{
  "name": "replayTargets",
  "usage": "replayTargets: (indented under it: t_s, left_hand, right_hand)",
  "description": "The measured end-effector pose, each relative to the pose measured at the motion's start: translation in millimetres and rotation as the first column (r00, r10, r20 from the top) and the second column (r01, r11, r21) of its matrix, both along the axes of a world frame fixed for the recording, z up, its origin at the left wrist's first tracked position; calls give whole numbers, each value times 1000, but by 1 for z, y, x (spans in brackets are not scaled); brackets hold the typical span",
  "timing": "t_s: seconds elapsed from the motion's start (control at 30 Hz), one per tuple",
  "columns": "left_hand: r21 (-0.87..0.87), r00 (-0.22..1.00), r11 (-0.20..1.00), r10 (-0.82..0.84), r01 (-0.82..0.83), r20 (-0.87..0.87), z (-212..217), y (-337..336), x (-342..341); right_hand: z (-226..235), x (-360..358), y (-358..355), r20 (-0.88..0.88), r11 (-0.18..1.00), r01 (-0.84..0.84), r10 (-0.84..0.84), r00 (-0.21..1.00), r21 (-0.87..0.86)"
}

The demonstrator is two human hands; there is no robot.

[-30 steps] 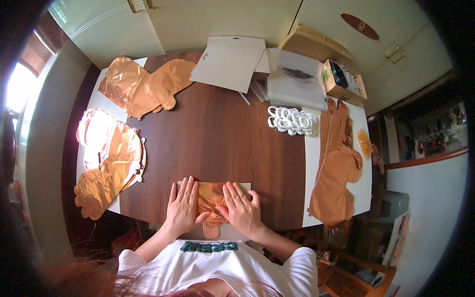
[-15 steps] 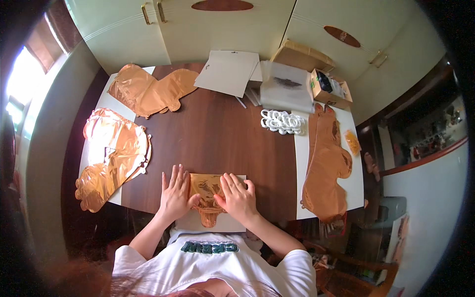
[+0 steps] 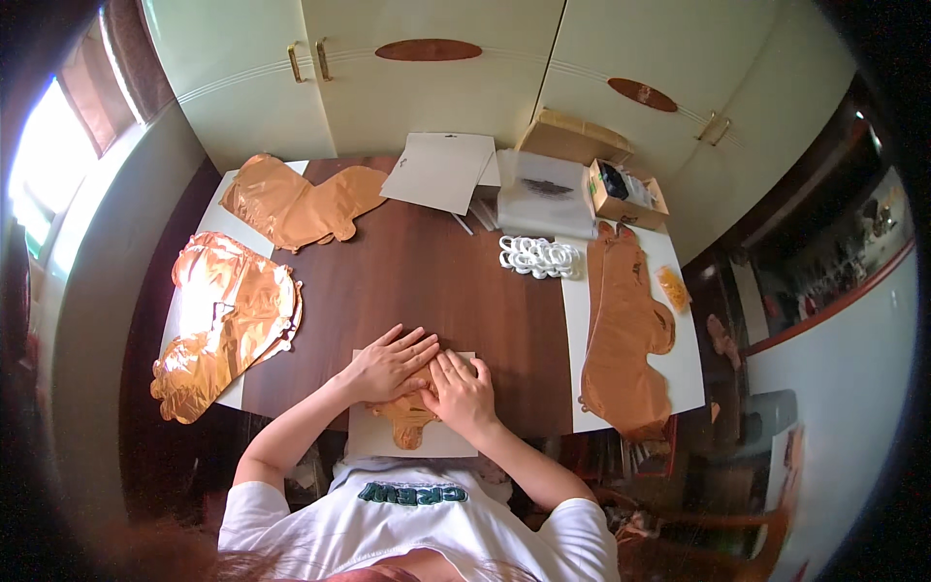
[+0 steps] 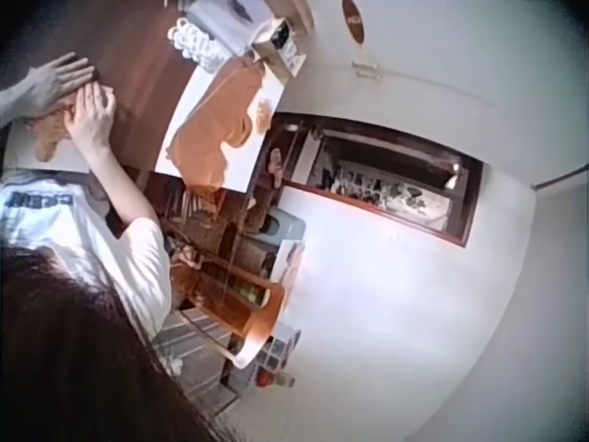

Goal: The recorder is putting decorative items and backing cards into plastic sleeves and then organizing the completed packages into a stack.

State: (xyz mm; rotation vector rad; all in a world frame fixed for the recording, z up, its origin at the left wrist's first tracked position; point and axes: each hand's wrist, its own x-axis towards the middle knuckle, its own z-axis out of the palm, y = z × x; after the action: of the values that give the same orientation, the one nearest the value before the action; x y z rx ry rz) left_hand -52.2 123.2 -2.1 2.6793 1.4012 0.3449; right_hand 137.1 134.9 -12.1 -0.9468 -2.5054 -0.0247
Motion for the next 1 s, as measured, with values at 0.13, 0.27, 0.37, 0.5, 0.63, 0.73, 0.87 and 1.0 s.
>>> replayTargets:
  t_s: [0.13, 0.27, 0.37, 0.5, 0.63, 0.73, 0.87, 1.0]
  left_hand:
    - [-37, 999, 999, -2, 0, -48, 0, -1, -1]
    - [11, 997, 999, -29, 30, -72, -6, 1, -4]
    - [-14, 998, 1000, -27, 26, -62, -5, 0, -5]
    - [-9, 997, 999, -34, 33, -69, -5, 1, -5]
    - [-5, 997, 999, -35, 35, -66, -4, 0, -5]
    - [18, 997, 999, -33, 34, -75, -4, -1, -5]
    - [10, 998, 999, -32, 33, -59, -5, -2, -4]
    - [4, 998, 999, -32, 32, -54, -3, -2, -5]
  right_hand:
    - [4, 7, 3, -24, 996, -39, 37, 999, -76]
    - [7, 16, 4, -105, 992, -50, 38, 994, -114]
    - [17, 16, -11, -141, 968, -172, 148, 979, -183]
    - [16, 6, -30, -63, 944, -218, 209, 976, -248]
    - [9, 9, -36, -18, 951, -204, 206, 978, -233]
    - [13, 11, -40, 36, 957, -208, 220, 975, -201]
    - [18, 9, -43, 10, 953, -196, 204, 979, -231]
    - [17, 5, -44, -34, 958, -153, 149, 988, -244]
